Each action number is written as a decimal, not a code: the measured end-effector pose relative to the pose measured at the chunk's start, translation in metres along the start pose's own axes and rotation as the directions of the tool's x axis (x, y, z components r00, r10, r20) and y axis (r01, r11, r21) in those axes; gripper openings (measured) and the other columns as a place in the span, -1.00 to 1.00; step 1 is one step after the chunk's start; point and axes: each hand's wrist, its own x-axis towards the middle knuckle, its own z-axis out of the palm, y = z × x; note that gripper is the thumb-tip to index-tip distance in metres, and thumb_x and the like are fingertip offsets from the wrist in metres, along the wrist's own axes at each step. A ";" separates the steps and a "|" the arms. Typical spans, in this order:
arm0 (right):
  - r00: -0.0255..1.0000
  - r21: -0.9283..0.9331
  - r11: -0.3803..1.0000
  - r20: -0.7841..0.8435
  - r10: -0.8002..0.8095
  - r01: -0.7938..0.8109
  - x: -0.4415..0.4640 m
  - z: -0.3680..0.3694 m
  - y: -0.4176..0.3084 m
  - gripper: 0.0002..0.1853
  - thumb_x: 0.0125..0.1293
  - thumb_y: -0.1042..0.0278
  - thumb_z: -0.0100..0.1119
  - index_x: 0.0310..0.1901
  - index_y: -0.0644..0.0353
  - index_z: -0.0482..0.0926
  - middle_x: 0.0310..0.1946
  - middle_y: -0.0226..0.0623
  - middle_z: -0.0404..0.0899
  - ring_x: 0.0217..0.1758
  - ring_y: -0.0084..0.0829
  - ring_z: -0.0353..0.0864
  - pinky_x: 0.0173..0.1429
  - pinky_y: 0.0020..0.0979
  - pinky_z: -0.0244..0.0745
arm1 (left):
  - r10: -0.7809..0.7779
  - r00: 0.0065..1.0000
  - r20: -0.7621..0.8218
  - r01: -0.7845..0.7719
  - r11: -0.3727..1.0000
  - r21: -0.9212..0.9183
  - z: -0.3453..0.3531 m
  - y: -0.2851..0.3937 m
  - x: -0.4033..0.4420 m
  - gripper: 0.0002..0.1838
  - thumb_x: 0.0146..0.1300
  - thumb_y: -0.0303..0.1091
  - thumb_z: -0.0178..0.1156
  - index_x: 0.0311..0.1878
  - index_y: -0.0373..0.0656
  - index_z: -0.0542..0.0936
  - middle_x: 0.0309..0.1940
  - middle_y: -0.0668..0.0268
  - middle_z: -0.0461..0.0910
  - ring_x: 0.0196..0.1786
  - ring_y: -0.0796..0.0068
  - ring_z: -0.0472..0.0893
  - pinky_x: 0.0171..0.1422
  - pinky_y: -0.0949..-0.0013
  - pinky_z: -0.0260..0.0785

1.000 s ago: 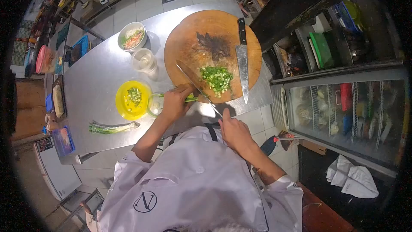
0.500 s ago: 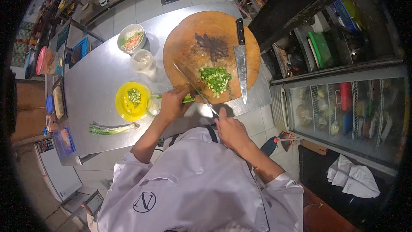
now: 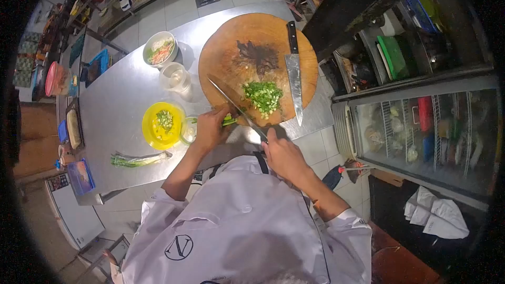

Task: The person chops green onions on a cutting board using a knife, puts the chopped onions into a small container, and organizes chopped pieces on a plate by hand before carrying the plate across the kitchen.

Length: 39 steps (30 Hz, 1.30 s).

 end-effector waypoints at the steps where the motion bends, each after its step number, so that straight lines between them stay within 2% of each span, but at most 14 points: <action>1: 0.999 -0.005 0.999 -0.013 -0.032 0.032 0.000 -0.007 0.000 -0.54 0.74 0.16 0.04 0.27 0.50 0.37 -0.37 0.39 0.71 -0.19 0.48 0.75 -0.05 0.33 0.65 | 0.011 1.000 0.003 -0.011 1.000 0.002 0.000 0.000 0.001 -0.55 0.12 -0.37 0.55 0.09 0.04 0.67 -0.17 0.17 0.77 -0.11 -0.01 0.78 -0.07 -0.04 0.59; 3: 0.997 -0.013 0.998 -0.028 -0.066 0.066 -0.003 -0.017 0.001 -0.54 0.75 0.15 0.04 0.27 0.48 0.37 -0.37 0.40 0.71 -0.19 0.49 0.74 -0.05 0.34 0.64 | 0.008 0.997 -0.072 -0.012 0.998 -0.068 0.002 0.001 -0.001 -0.58 0.17 -0.36 0.54 0.11 0.03 0.67 -0.18 0.12 0.79 -0.12 -0.03 0.79 -0.10 -0.05 0.59; 7: 0.999 0.083 0.996 -0.035 0.024 -0.021 -0.012 -0.029 -0.005 -0.57 0.73 0.16 0.08 0.25 0.46 0.39 -0.36 0.40 0.70 -0.19 0.51 0.72 -0.05 0.37 0.59 | -0.069 0.996 -0.058 0.062 0.992 -0.112 -0.003 0.002 -0.008 -0.61 0.24 -0.38 0.51 0.12 0.02 0.67 -0.24 0.09 0.81 -0.17 -0.08 0.79 -0.13 -0.09 0.58; 9: 0.998 0.106 0.994 -0.050 0.038 -0.033 -0.013 -0.030 -0.007 -0.57 0.73 0.16 0.09 0.24 0.46 0.39 -0.36 0.40 0.70 -0.19 0.51 0.71 -0.05 0.37 0.58 | -0.125 0.990 -0.064 0.118 0.987 -0.107 -0.010 0.002 -0.011 -0.64 0.29 -0.42 0.46 0.14 0.01 0.66 -0.34 0.06 0.77 -0.24 -0.16 0.77 -0.17 -0.14 0.55; 13: 0.999 0.135 0.991 -0.033 -0.013 0.017 -0.010 -0.021 -0.005 -0.56 0.73 0.15 0.10 0.24 0.47 0.39 -0.37 0.42 0.69 -0.19 0.53 0.70 -0.06 0.38 0.57 | -0.178 0.979 -0.103 0.162 0.976 -0.145 -0.028 0.004 -0.011 -0.64 0.31 -0.45 0.41 0.16 -0.01 0.64 -0.36 0.00 0.75 -0.23 -0.23 0.75 -0.18 -0.17 0.52; 16: 0.998 0.139 0.988 -0.030 -0.063 0.067 -0.007 -0.001 0.003 -0.54 0.73 0.13 0.10 0.26 0.47 0.40 -0.39 0.42 0.69 -0.19 0.52 0.71 -0.06 0.37 0.57 | -0.258 0.956 -0.144 0.228 0.954 -0.193 -0.045 0.008 -0.006 -0.72 0.34 -0.46 0.38 0.09 -0.06 0.66 -0.32 -0.07 0.75 -0.22 -0.28 0.74 -0.17 -0.20 0.50; 23: 0.998 0.107 0.994 -0.062 -0.006 0.012 0.000 -0.004 0.020 -0.50 0.73 0.09 0.09 0.36 0.43 0.41 -0.39 0.41 0.69 -0.20 0.52 0.72 -0.06 0.39 0.57 | -0.237 0.963 -0.132 0.225 0.969 -0.098 -0.065 0.022 0.012 -0.73 0.36 -0.48 0.35 0.11 -0.16 0.68 -0.27 -0.12 0.75 -0.14 -0.29 0.74 -0.09 -0.21 0.50; 25: 0.997 0.099 0.995 -0.077 0.021 -0.013 0.003 -0.011 0.026 -0.49 0.73 0.09 0.09 0.38 0.40 0.41 -0.37 0.41 0.70 -0.19 0.52 0.72 -0.06 0.39 0.57 | -0.161 0.977 -0.140 0.168 0.985 0.042 -0.068 0.028 0.019 -0.66 0.37 -0.48 0.35 0.20 -0.20 0.68 -0.20 -0.13 0.76 -0.09 -0.30 0.74 -0.04 -0.21 0.52; 28: 0.994 0.059 0.997 -0.100 0.046 -0.040 0.008 -0.023 0.034 -0.49 0.72 0.09 0.10 0.41 0.37 0.41 -0.34 0.40 0.71 -0.17 0.50 0.73 -0.05 0.39 0.57 | -0.135 0.983 -0.122 0.140 0.990 0.027 -0.065 0.029 0.033 -0.61 0.37 -0.47 0.36 0.25 -0.20 0.66 -0.18 -0.09 0.76 -0.09 -0.28 0.75 -0.03 -0.19 0.54; 32: 0.988 0.027 0.997 -0.135 0.074 -0.071 0.016 -0.034 0.037 -0.49 0.72 0.12 0.11 0.43 0.37 0.41 -0.30 0.39 0.73 -0.16 0.48 0.74 -0.03 0.37 0.58 | -0.146 0.987 -0.065 0.151 0.986 0.075 -0.057 0.034 0.054 -0.61 0.35 -0.44 0.42 0.21 -0.19 0.60 -0.22 -0.06 0.76 -0.11 -0.26 0.76 -0.04 -0.17 0.57; 35: 0.984 0.068 0.997 -0.177 0.037 -0.026 0.021 -0.037 0.043 -0.49 0.71 0.13 0.12 0.44 0.37 0.41 -0.30 0.39 0.73 -0.16 0.48 0.73 -0.02 0.36 0.59 | -0.116 0.992 0.041 0.108 0.980 0.169 -0.046 0.050 0.074 -0.63 0.38 -0.31 0.45 0.12 -0.19 0.54 -0.22 -0.04 0.77 -0.12 -0.19 0.79 -0.03 -0.15 0.59; 37: 0.983 0.080 0.996 -0.179 0.047 -0.033 0.023 -0.037 0.046 -0.49 0.71 0.14 0.13 0.44 0.37 0.41 -0.31 0.39 0.73 -0.16 0.48 0.73 -0.02 0.36 0.59 | -0.113 0.989 0.099 0.086 0.966 0.244 -0.018 0.042 0.081 -0.55 0.43 -0.07 0.45 0.13 -0.21 0.59 -0.24 -0.02 0.77 -0.17 -0.20 0.79 -0.06 -0.20 0.59; 38: 0.982 0.092 0.995 -0.177 0.059 -0.043 0.023 -0.037 0.047 -0.49 0.71 0.14 0.13 0.44 0.36 0.41 -0.31 0.39 0.73 -0.16 0.48 0.73 -0.01 0.36 0.59 | -0.111 0.989 0.096 0.085 0.966 0.245 -0.003 0.037 0.082 -0.55 0.43 -0.07 0.45 0.13 -0.21 0.59 -0.24 -0.02 0.77 -0.17 -0.20 0.79 -0.06 -0.20 0.59; 39: 0.982 0.091 0.995 -0.181 0.059 -0.043 0.023 -0.037 0.047 -0.49 0.71 0.14 0.13 0.44 0.36 0.41 -0.31 0.39 0.73 -0.16 0.48 0.73 -0.01 0.36 0.59 | -0.080 0.996 0.034 0.068 0.962 0.266 0.014 0.031 0.081 -0.48 0.42 0.06 0.44 0.08 -0.22 0.58 -0.19 0.00 0.76 -0.11 -0.16 0.79 -0.05 -0.16 0.59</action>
